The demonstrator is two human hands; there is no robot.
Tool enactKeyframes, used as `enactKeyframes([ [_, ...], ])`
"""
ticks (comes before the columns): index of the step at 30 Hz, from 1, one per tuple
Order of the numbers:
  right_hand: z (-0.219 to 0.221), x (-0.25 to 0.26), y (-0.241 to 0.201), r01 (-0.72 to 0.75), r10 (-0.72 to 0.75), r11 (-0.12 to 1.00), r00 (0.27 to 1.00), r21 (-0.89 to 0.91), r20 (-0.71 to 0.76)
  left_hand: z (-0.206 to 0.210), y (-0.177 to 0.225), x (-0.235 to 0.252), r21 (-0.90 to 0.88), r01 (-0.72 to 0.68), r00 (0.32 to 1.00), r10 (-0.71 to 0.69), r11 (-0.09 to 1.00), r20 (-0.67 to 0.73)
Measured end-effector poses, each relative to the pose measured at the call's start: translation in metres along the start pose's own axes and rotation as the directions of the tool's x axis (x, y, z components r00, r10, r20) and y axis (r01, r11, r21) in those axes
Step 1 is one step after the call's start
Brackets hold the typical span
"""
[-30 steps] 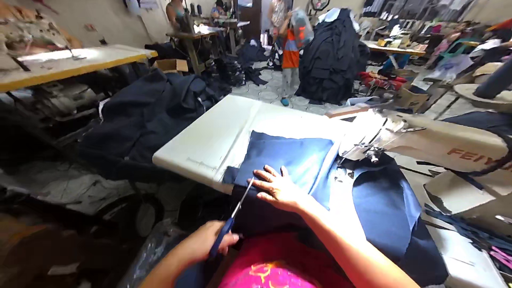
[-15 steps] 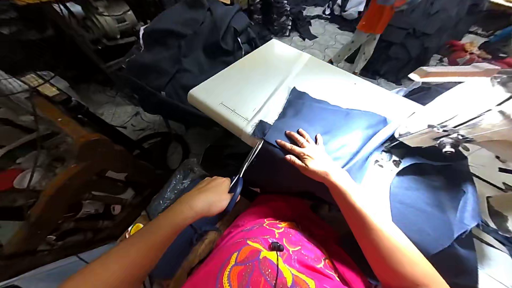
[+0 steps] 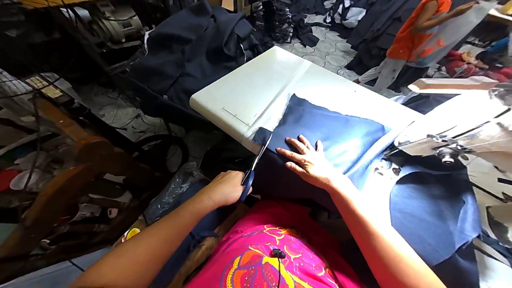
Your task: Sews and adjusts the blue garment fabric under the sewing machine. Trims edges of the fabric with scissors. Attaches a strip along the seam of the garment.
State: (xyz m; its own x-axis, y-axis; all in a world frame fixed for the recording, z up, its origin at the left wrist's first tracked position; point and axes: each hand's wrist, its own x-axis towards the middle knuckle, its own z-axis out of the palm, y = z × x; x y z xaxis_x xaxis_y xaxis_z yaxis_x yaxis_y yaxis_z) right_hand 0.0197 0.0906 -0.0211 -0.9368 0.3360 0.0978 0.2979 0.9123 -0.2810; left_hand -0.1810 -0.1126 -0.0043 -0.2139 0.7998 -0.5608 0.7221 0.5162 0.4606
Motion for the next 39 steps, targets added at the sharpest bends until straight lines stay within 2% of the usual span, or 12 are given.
enactKeyframes([
  [5, 0.001, 0.0, -0.001, 0.008, -0.008, 1.0, 1.0, 0.015, -0.024, -0.002, 0.003, -0.005, 0.041, 0.014, 1.0, -0.015, 0.999, 0.017],
  [13, 0.001, -0.001, 0.0, 0.008, -0.008, 1.0, 1.0, 0.013, -0.022, -0.003, -0.002, 0.001, -0.034, -0.024, 0.999, 0.025, 0.999, 0.032],
  [20, 0.0, 0.0, -0.002, -0.01, 0.01, 1.0, 1.0, 0.013, 0.004, -0.001, 0.0, -0.007, -0.087, 0.0, 1.0, 0.002, 0.996, 0.016],
  [29, 0.001, 0.0, 0.001, 0.009, -0.009, 1.0, 1.0, 0.005, 0.016, -0.01, 0.01, 0.002, -0.143, 0.041, 0.995, -0.027, 0.989, 0.097],
  [39, 0.002, 0.0, 0.001, 0.02, -0.02, 1.0, 1.0, 0.017, 0.015, -0.006, 0.013, 0.007, -0.215, 0.047, 0.998, -0.035, 0.975, 0.061],
])
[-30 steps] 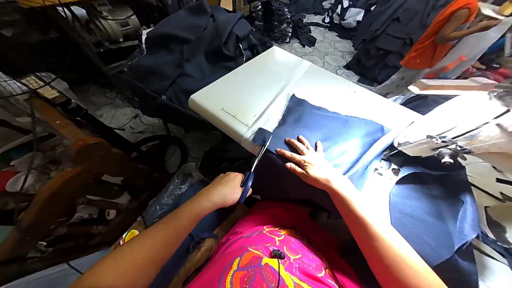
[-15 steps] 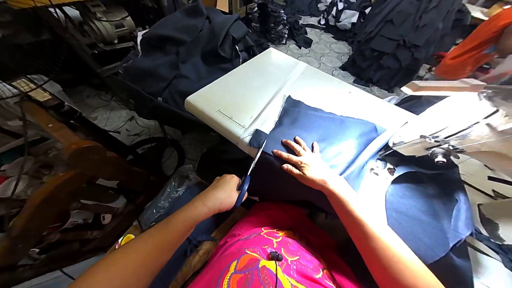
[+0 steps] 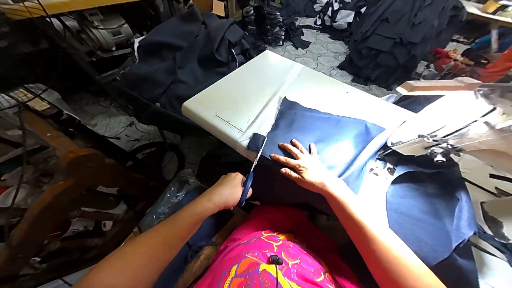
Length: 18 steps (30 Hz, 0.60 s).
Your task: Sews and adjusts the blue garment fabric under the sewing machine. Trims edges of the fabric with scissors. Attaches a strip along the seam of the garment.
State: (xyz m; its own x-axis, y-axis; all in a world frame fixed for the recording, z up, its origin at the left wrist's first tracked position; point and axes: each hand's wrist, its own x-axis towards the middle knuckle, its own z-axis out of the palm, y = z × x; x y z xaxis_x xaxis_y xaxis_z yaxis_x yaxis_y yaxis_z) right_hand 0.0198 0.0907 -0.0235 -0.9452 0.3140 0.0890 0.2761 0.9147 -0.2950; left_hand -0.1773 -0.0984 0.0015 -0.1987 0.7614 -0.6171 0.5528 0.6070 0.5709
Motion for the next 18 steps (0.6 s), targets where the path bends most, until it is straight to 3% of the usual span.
enactKeyframes([
  [18, -0.0006, -0.0005, 0.0002, 0.001, -0.001, 1.0, 1.0, -0.006, 0.017, -0.0019, 0.0008, 0.005, -0.126, -0.015, 1.0, 0.016, 0.992, 0.002],
])
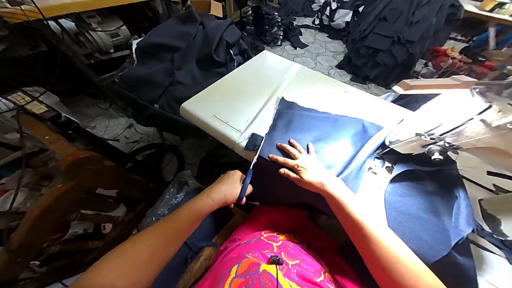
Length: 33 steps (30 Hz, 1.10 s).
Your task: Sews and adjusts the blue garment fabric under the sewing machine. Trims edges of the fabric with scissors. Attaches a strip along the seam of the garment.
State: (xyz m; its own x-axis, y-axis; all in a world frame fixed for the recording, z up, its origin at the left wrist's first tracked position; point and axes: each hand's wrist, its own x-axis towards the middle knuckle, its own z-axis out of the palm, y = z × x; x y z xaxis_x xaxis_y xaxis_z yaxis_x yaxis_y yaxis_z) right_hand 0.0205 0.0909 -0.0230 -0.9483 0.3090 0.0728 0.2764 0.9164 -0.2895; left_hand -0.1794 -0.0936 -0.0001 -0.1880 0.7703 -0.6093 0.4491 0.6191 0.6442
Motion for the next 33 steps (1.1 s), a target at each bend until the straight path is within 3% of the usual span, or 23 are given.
enactKeyframes([
  [6, 0.002, 0.0, 0.001, 0.019, -0.019, 1.0, 1.0, -0.005, -0.022, 0.006, -0.003, -0.002, -0.097, -0.022, 1.0, 0.021, 0.995, -0.011],
  [9, 0.0, 0.0, -0.001, 0.018, -0.018, 1.0, 1.0, -0.003, -0.016, 0.006, -0.001, -0.003, -0.247, -0.06, 0.998, 0.067, 0.967, 0.02],
  [11, -0.001, 0.0, -0.001, 0.025, -0.025, 1.0, 1.0, -0.003, -0.019, 0.011, 0.001, -0.001, -0.436, -0.115, 0.993, 0.118, 0.892, -0.019],
  [13, 0.0, -0.001, -0.002, 0.03, -0.03, 1.0, 0.999, -0.001, -0.039, 0.018, 0.005, 0.002, -0.601, -0.178, 0.983, 0.111, 0.779, -0.147],
  [15, 0.0, -0.002, -0.003, 0.026, -0.026, 1.0, 0.998, 0.004, -0.051, 0.024, 0.006, 0.007, -0.689, -0.231, 0.964, 0.067, 0.687, -0.257],
  [17, 0.0, -0.001, -0.003, 0.027, -0.027, 1.0, 0.998, -0.005, -0.06, 0.027, 0.003, 0.007, -0.698, -0.254, 0.957, 0.067, 0.67, -0.283],
  [22, 0.001, -0.001, -0.001, 0.037, -0.037, 0.999, 0.997, 0.001, -0.068, 0.023, -0.005, -0.025, -0.596, -0.114, 0.992, 0.125, 0.795, -0.023],
  [27, 0.001, 0.0, -0.001, 0.034, -0.034, 0.999, 0.997, -0.006, -0.071, 0.01, -0.01, -0.044, -0.516, -0.06, 0.954, 0.201, 0.854, 0.221],
  [33, -0.001, 0.0, -0.002, 0.025, -0.025, 1.0, 0.998, 0.005, -0.055, -0.004, 0.008, -0.023, -0.512, -0.031, 0.962, 0.165, 0.858, 0.219],
])
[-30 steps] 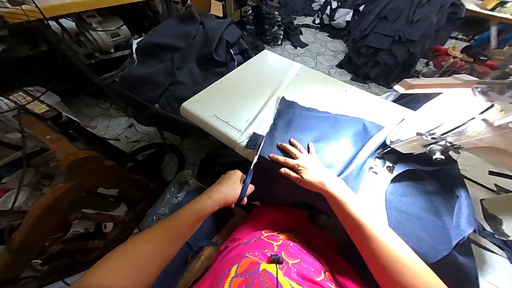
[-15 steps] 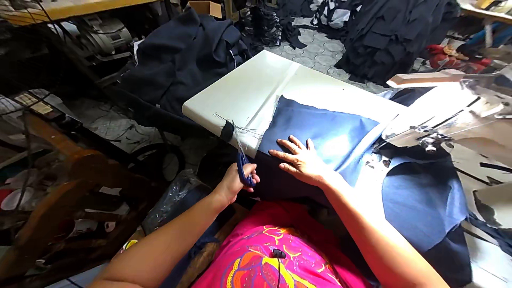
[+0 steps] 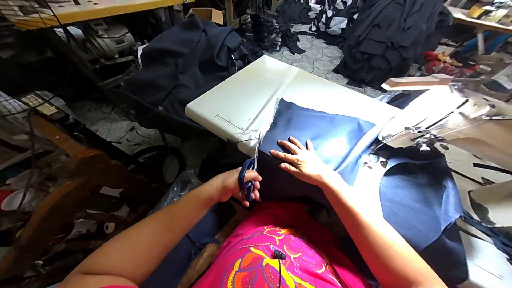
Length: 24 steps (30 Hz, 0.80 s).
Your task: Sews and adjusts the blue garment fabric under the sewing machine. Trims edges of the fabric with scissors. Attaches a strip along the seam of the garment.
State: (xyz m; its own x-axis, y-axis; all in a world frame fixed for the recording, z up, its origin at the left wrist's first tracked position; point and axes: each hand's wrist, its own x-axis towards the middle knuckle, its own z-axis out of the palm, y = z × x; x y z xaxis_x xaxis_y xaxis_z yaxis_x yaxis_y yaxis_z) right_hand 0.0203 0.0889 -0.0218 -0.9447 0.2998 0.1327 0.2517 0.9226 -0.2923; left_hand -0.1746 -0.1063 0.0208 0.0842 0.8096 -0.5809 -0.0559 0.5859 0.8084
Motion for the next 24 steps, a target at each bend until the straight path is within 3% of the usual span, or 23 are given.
enactKeyframes([
  [5, 0.001, 0.0, 0.002, 0.004, -0.004, 1.0, 1.0, -0.006, -0.005, -0.007, 0.009, 0.016, -0.032, -0.071, 0.982, 0.065, 0.997, -0.179],
  [8, 0.003, 0.0, 0.002, 0.0, 0.0, 1.0, 1.0, -0.012, -0.022, -0.009, -0.004, 0.018, -0.129, -0.175, 0.943, 0.129, 0.976, -0.306],
  [10, 0.003, -0.001, 0.001, -0.012, 0.013, 1.0, 0.997, 0.011, -0.075, -0.005, -0.019, 0.015, -0.092, -0.238, 0.918, 0.194, 0.967, -0.346],
  [12, 0.002, -0.004, 0.0, -0.025, 0.042, 0.995, 0.982, 0.095, -0.183, 0.0, -0.049, 0.013, 0.101, -0.243, 0.886, 0.263, 0.965, -0.382],
  [14, -0.002, -0.009, -0.001, -0.045, 0.083, 0.99, 0.954, 0.137, -0.289, 0.003, -0.088, 0.009, 0.436, -0.129, 0.871, 0.312, 0.891, -0.379],
  [16, -0.009, -0.023, -0.008, -0.078, 0.095, 0.995, 0.939, 0.062, -0.332, 0.004, -0.129, 0.003, 0.683, 0.065, 0.902, 0.249, 0.727, -0.351],
  [18, -0.022, -0.049, -0.022, -0.117, 0.095, 0.992, 0.921, -0.036, -0.378, 0.001, -0.173, -0.001, 0.784, 0.227, 0.929, 0.113, 0.577, -0.352],
  [21, -0.041, -0.107, -0.04, -0.347, 0.261, 0.935, 0.818, -0.078, -0.512, -0.006, -0.234, -0.011, 0.828, 0.385, 0.914, -0.042, 0.407, -0.404],
  [23, -0.051, -0.152, -0.045, -0.604, 0.488, 0.797, 0.653, -0.009, -0.58, -0.011, -0.261, -0.016, 0.838, 0.427, 0.904, -0.127, 0.34, -0.409],
  [24, -0.058, -0.172, -0.048, -0.754, 0.64, 0.656, 0.528, 0.039, -0.559, -0.014, -0.279, -0.016, 0.849, 0.421, 0.907, -0.145, 0.321, -0.395],
])
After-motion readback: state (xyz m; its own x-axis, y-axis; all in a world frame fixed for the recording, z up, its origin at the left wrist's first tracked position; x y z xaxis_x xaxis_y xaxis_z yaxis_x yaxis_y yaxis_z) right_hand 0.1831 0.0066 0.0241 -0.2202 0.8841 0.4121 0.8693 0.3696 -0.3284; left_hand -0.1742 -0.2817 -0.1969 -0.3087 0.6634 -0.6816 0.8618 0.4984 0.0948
